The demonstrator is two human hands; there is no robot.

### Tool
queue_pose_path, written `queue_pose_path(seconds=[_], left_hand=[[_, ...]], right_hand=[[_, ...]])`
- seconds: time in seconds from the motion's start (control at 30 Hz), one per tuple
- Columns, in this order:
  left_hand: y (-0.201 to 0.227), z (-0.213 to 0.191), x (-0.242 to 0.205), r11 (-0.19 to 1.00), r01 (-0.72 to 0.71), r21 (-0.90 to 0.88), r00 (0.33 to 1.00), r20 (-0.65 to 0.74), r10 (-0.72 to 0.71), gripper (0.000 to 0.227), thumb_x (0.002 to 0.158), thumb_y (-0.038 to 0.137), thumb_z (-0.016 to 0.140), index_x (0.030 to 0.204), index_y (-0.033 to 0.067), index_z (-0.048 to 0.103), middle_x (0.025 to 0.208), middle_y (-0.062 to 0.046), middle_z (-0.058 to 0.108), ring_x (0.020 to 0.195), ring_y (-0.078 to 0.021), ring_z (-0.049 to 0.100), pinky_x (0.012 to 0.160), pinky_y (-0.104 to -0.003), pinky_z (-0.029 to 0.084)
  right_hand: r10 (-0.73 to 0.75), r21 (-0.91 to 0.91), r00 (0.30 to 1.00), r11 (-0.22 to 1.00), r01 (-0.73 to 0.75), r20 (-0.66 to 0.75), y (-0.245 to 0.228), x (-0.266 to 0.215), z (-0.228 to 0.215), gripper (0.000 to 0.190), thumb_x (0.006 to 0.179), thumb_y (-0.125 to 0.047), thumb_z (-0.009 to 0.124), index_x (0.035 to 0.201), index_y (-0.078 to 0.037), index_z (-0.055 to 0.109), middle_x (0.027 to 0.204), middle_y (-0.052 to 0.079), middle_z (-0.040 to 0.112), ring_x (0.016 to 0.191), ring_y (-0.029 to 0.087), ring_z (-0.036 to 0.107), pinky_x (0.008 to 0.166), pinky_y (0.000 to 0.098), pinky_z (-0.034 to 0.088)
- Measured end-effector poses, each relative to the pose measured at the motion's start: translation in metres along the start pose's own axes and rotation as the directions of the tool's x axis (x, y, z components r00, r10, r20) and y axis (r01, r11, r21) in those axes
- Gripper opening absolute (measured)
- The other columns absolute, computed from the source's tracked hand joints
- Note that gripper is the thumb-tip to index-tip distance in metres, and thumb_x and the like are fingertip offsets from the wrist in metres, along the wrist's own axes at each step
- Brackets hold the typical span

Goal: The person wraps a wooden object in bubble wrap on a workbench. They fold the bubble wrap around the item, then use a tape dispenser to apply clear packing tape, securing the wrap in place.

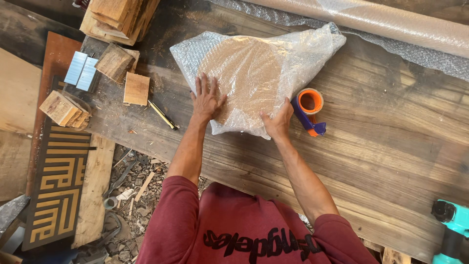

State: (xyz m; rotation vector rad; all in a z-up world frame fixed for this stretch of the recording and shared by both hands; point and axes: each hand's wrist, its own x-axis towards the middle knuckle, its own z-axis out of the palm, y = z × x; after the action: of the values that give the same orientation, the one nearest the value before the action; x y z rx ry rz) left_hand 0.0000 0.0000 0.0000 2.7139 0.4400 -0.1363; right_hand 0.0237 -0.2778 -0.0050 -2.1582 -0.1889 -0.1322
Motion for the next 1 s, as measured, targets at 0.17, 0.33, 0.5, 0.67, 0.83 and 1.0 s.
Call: queue_pose_path(seconds=[0.17, 0.33, 0.5, 0.67, 0.83, 1.0], left_hand=[[0.008, -0.016, -0.012, 0.999, -0.004, -0.042, 1.0, -0.004, 0.003, 0.088, 0.098, 0.076, 0.042, 0.164, 0.0177, 0.035, 0.173, -0.017, 0.008, 0.158, -0.0425, 0.007, 0.11, -0.072, 0.039], [0.003, -0.008, -0.012, 1.0, 0.015, -0.007, 1.0, 0.006, -0.015, 0.094, 0.094, 0.082, 0.044, 0.165, 0.0205, 0.033, 0.173, -0.016, 0.003, 0.158, -0.0404, 0.006, 0.11, -0.067, 0.043], [0.006, -0.015, -0.024, 0.999, 0.023, 0.03, 0.999, 0.032, -0.024, 0.095, 0.094, 0.08, 0.044, 0.165, 0.0176, 0.03, 0.172, -0.022, 0.008, 0.157, -0.0442, 0.007, 0.116, -0.063, 0.038], [0.006, -0.026, -0.052, 0.998, 0.06, 0.004, 0.996, 0.067, -0.06, 0.098, 0.094, 0.08, 0.042, 0.165, 0.0146, 0.028, 0.171, -0.024, 0.007, 0.157, -0.0458, 0.004, 0.119, -0.06, 0.036], [0.006, -0.021, -0.064, 0.992, 0.126, -0.029, 0.992, 0.03, -0.126, 0.098, 0.095, 0.08, 0.042, 0.166, 0.0143, 0.026, 0.171, -0.025, 0.006, 0.157, -0.0463, 0.005, 0.117, -0.061, 0.038], [0.012, -0.015, -0.082, 0.966, 0.254, -0.041, 0.967, 0.023, -0.254, 0.105, 0.092, 0.084, 0.043, 0.166, 0.0124, 0.022, 0.17, -0.028, 0.004, 0.157, -0.0476, 0.002, 0.11, -0.065, 0.044]], right_hand=[[-0.006, 0.034, 0.999, 0.999, 0.005, 0.034, -0.01, -0.003, -0.008, 0.105, 0.074, -0.025, 0.09, 0.153, 0.01, 0.03, 0.142, 0.043, 0.035, 0.14, 0.059, 0.032, 0.122, 0.0598, 0.023], [0.041, 0.012, 0.996, 0.999, -0.042, 0.073, -0.009, -0.01, -0.013, 0.102, 0.076, -0.031, 0.089, 0.156, 0.0, 0.033, 0.149, 0.038, 0.031, 0.144, 0.055, 0.032, 0.122, 0.0589, 0.027], [0.092, -0.019, 0.989, 0.996, -0.09, 0.116, -0.013, -0.021, -0.017, 0.089, 0.08, -0.031, 0.086, 0.152, -0.003, 0.041, 0.147, 0.035, 0.035, 0.142, 0.052, 0.04, 0.119, 0.0585, 0.034], [0.059, -0.053, 0.984, 0.997, -0.051, 0.17, -0.026, -0.038, -0.021, 0.086, 0.086, -0.033, 0.081, 0.153, 0.0, 0.039, 0.149, 0.038, 0.032, 0.144, 0.054, 0.038, 0.119, 0.0592, 0.033], [0.01, 0.022, 0.954, 1.0, -0.018, 0.301, -0.03, -0.008, -0.029, 0.086, 0.09, -0.032, 0.075, 0.156, 0.005, 0.035, 0.153, 0.047, 0.021, 0.147, 0.059, 0.029, 0.123, 0.0612, 0.024], [-0.183, 0.04, 0.885, 0.982, 0.184, 0.427, -0.011, 0.034, -0.022, 0.095, 0.082, -0.036, 0.08, 0.153, 0.012, 0.039, 0.153, 0.051, 0.021, 0.144, 0.064, 0.027, 0.123, 0.0595, 0.024]])
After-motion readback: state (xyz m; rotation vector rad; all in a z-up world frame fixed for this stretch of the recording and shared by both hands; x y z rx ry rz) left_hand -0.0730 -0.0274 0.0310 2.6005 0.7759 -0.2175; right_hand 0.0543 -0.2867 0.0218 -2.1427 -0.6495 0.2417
